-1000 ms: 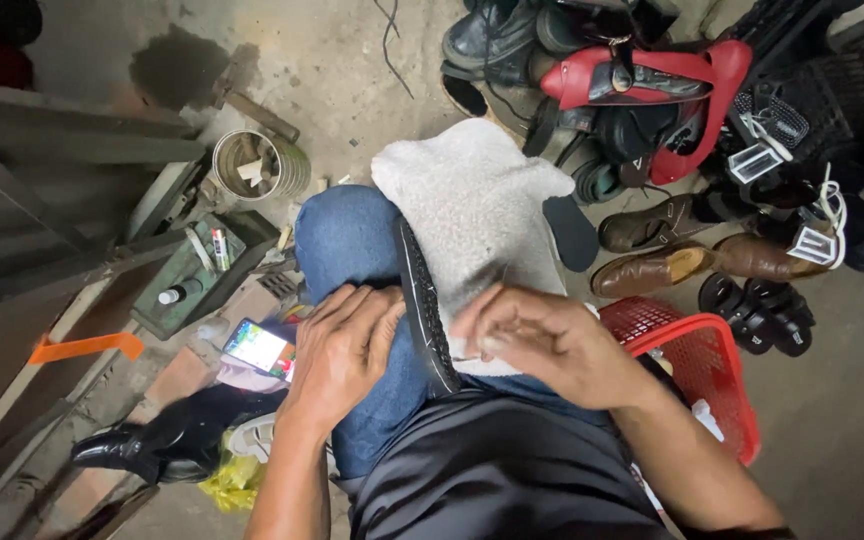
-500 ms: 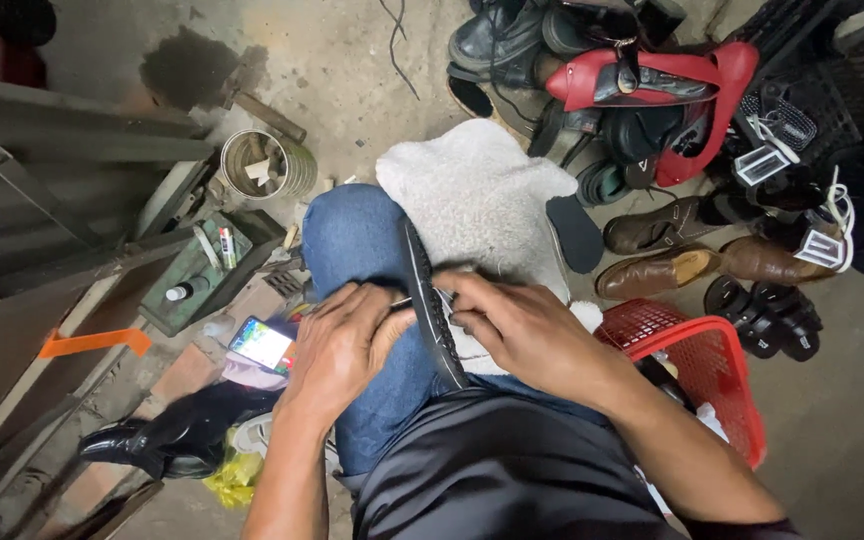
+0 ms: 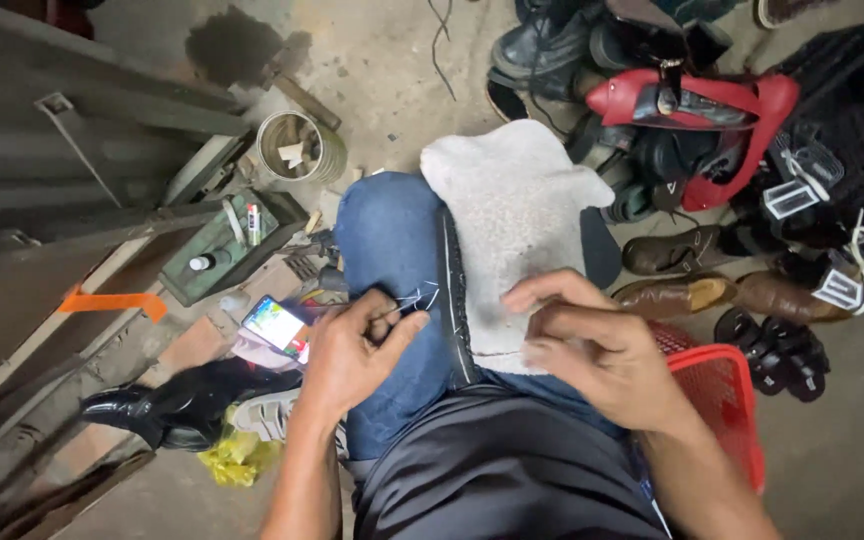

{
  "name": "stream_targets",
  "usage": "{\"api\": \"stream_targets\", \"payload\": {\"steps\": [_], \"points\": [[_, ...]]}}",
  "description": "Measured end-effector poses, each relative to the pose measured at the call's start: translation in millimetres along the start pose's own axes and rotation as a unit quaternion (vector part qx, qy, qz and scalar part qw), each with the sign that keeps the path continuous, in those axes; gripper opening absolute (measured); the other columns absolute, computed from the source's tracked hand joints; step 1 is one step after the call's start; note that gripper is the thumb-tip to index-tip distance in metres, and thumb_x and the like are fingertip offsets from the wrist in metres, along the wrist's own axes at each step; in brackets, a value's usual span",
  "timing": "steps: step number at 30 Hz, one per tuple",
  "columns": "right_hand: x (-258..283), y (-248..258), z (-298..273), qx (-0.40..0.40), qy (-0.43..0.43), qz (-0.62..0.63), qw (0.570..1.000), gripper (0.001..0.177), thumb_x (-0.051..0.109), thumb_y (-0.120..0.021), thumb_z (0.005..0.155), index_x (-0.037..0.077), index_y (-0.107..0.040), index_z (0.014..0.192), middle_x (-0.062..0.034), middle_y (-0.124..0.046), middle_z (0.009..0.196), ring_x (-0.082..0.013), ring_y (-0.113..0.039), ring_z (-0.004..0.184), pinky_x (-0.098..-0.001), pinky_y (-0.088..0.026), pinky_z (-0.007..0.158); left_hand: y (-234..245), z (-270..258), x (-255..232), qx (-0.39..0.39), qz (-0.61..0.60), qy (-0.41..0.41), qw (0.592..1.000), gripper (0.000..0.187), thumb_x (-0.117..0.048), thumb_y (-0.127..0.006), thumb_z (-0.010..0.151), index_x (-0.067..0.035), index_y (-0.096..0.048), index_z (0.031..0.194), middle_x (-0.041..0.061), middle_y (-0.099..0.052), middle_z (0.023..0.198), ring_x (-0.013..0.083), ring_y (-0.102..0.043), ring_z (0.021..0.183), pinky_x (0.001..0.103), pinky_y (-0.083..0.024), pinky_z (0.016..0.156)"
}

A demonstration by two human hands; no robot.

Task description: The person sits on the floor and sews a black slip-on shoe using a needle and white thread. They repeatedly pull the thread through the shoe's sole and upper, tightening the stitches while holding the shoe on their lap.

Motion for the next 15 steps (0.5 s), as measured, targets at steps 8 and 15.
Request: {"api": "stream_targets", "payload": {"steps": [8, 15], "points": [[-14, -48, -3, -0.012, 0.022, -0.071, 0.997, 0.064, 0.029, -0.092, 0.072, -0.001, -0.061, 0.119, -0.0270, -0.056, 0.137, -0.0241, -0.066, 0.073, -0.0366, -0.058, 0.061, 0, -8, -2, -0.013, -0.052, 0.023, 0.998, 0.017, -0.018, -0.077, 0.084, -0.013, -0.067, 0.072, 0.006, -0.054, 0.043, 0.0289, -0.061, 0.043, 0.037, -0.048, 0.046], [-9, -19, -2, -0.048, -0.025, -0.343, 0.938, 0.048, 0.019, -0.059, 0.091, -0.003, -0.059, 0.134, -0.0262, -0.062, 0.131, -0.0498, -0.065, 0.112, -0.0570, -0.053, 0.085, -14, -2, -12, 0.002, -0.129, 0.058, 0.990, 0.008, -0.012, -0.074, 0.082, -0.012, -0.068, 0.076, 0.010, -0.062, 0.051, 0.0289, -0.066, 0.051, 0.038, -0.051, 0.050]]}}
Point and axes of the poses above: each hand's wrist, its own z-axis towards the middle knuckle, its own y-axis out of the back of the hand, x = y × z, the point moved 3 cm from there along z, towards the middle knuckle
